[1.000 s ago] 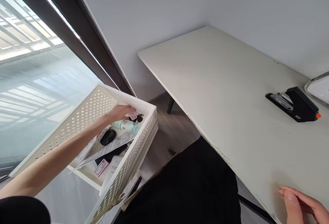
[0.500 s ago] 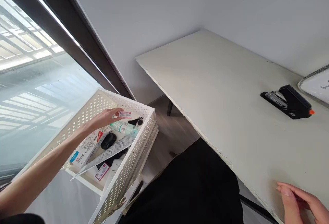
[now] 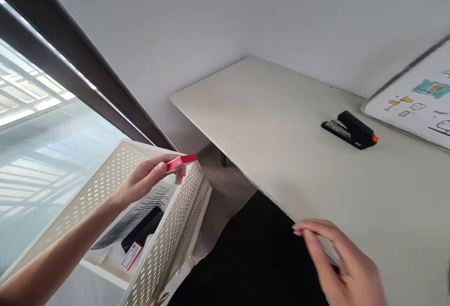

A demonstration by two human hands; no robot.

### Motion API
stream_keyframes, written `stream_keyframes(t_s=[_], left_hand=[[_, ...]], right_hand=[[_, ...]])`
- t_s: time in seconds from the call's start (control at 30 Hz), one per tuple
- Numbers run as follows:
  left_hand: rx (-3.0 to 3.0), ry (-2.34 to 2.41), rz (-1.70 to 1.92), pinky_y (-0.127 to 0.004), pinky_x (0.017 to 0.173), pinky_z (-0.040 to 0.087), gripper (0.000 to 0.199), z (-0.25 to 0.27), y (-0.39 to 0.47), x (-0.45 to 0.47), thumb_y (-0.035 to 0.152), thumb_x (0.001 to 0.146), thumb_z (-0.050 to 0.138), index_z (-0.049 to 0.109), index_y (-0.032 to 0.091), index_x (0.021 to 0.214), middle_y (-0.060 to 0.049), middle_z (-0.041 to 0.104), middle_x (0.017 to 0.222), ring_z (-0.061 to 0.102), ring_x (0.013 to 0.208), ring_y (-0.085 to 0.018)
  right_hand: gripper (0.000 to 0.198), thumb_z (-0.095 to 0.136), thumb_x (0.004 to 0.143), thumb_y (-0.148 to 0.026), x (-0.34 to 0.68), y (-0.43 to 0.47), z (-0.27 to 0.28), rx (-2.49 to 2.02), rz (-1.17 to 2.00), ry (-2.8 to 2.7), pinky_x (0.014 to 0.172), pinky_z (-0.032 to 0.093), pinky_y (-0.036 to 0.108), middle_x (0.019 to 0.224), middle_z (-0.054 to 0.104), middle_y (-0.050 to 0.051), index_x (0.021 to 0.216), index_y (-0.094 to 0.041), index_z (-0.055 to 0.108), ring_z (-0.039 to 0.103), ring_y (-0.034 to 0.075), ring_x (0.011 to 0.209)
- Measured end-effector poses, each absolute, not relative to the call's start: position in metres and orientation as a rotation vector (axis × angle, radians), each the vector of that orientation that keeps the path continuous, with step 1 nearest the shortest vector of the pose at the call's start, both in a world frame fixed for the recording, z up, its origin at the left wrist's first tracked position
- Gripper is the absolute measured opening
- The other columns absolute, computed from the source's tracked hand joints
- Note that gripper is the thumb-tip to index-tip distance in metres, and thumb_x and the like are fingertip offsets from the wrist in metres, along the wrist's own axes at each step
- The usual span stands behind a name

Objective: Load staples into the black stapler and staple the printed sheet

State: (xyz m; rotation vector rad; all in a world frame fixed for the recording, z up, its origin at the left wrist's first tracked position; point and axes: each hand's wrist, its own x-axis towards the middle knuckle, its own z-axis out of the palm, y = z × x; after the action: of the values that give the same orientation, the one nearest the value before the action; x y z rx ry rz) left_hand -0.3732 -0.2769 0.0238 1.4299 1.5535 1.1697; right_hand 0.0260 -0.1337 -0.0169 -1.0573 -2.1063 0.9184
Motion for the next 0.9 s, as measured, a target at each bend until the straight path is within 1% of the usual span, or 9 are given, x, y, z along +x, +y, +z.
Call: stream_keyframes(t_s=[0.1,0.2,0.33,0.4,0.47,0.53,0.6,0.73,0.9], left_hand=[[1.643,1.610,1.089,-0.032,0.086,0.057,0.038,0.024,-0.242,-0.342,0.043,0.107,0.049,0.061,0.017,0.132,-0.010,0.076,0.102,0.072,0.092,-0.020],[1.938,1.623,1.015,-0.031,0.088,0.057,0.037,0.023,-0.213,-0.312,0.039,0.103,0.057,0.058,0.020,0.135,-0.011,0.073,0.118,0.071,0.102,-0.021],[2.155,1.534,0.998,-0.032,0.085,0.059,0.044,0.022,-0.187,-0.277,0.040,0.099,0.064,0.054,0.021,0.138,-0.009,0.073,0.114,0.072,0.099,-0.020],[2.166,1.499,1.091,-0.032,0.085,0.059,0.047,0.021,-0.178,-0.262,0.041,0.095,0.070,0.056,0.020,0.135,-0.008,0.074,0.110,0.072,0.096,-0.019],[2.126,1.445,1.214,-0.031,0.085,0.059,0.048,0.020,-0.168,-0.249,0.042,0.090,0.077,0.060,0.020,0.130,-0.007,0.074,0.108,0.073,0.094,-0.019],[2.075,1.357,1.280,-0.031,0.084,0.059,0.050,0.019,-0.158,-0.237,0.043,0.085,0.081,0.063,0.020,0.125,-0.007,0.075,0.106,0.073,0.091,-0.019],[2.036,1.278,1.293,-0.032,0.083,0.059,0.050,0.019,-0.149,-0.226,0.043,0.082,0.083,0.066,0.019,0.122,-0.008,0.075,0.103,0.073,0.088,-0.019],[1.991,1.217,1.334,-0.032,0.084,0.058,0.045,0.020,-0.136,-0.207,0.036,0.085,0.083,0.067,0.019,0.123,-0.009,0.076,0.106,0.072,0.089,-0.019],[1.904,1.202,1.355,-0.031,0.086,0.057,0.046,0.016,-0.128,-0.191,0.032,0.083,0.085,0.068,0.021,0.124,-0.007,0.076,0.108,0.072,0.091,-0.019]], right_hand=[[0.020,0.059,0.099,-0.046,-0.011,-0.138,0.009,-0.981,1.187,-2.103,0.076,0.063,0.033,0.103,0.075,0.005,0.105,-0.031,0.071,0.074,0.025,0.091],[0.029,0.056,0.100,-0.051,-0.032,-0.133,0.023,-1.032,1.416,-1.935,0.076,0.063,0.035,0.110,0.074,0.006,0.120,-0.031,0.065,0.073,0.024,0.094],[0.042,0.055,0.101,-0.056,-0.033,-0.120,0.026,-1.021,1.685,-1.791,0.068,0.060,0.034,0.117,0.071,0.008,0.134,-0.032,0.055,0.070,0.021,0.085],[0.042,0.058,0.099,-0.056,-0.027,-0.114,0.024,-1.021,1.759,-1.714,0.067,0.057,0.033,0.112,0.071,0.007,0.133,-0.030,0.056,0.067,0.020,0.081],[0.042,0.062,0.098,-0.055,-0.019,-0.108,0.022,-1.012,1.831,-1.614,0.068,0.056,0.033,0.099,0.071,0.005,0.130,-0.029,0.057,0.065,0.019,0.076],[0.041,0.064,0.097,-0.053,-0.012,-0.104,0.019,-0.993,1.906,-1.500,0.073,0.056,0.033,0.089,0.070,0.003,0.128,-0.027,0.060,0.064,0.017,0.074],[0.040,0.066,0.097,-0.051,-0.004,-0.100,0.017,-0.966,1.963,-1.389,0.079,0.056,0.034,0.086,0.069,0.002,0.128,-0.027,0.062,0.064,0.017,0.076],[0.040,0.065,0.098,-0.050,0.010,-0.095,0.012,-0.927,2.019,-1.211,0.081,0.056,0.034,0.088,0.071,0.003,0.128,-0.025,0.066,0.066,0.017,0.080],[0.039,0.068,0.096,-0.050,0.028,-0.090,0.007,-0.954,1.955,-1.165,0.084,0.058,0.035,0.108,0.074,0.007,0.127,-0.026,0.068,0.069,0.019,0.091]])
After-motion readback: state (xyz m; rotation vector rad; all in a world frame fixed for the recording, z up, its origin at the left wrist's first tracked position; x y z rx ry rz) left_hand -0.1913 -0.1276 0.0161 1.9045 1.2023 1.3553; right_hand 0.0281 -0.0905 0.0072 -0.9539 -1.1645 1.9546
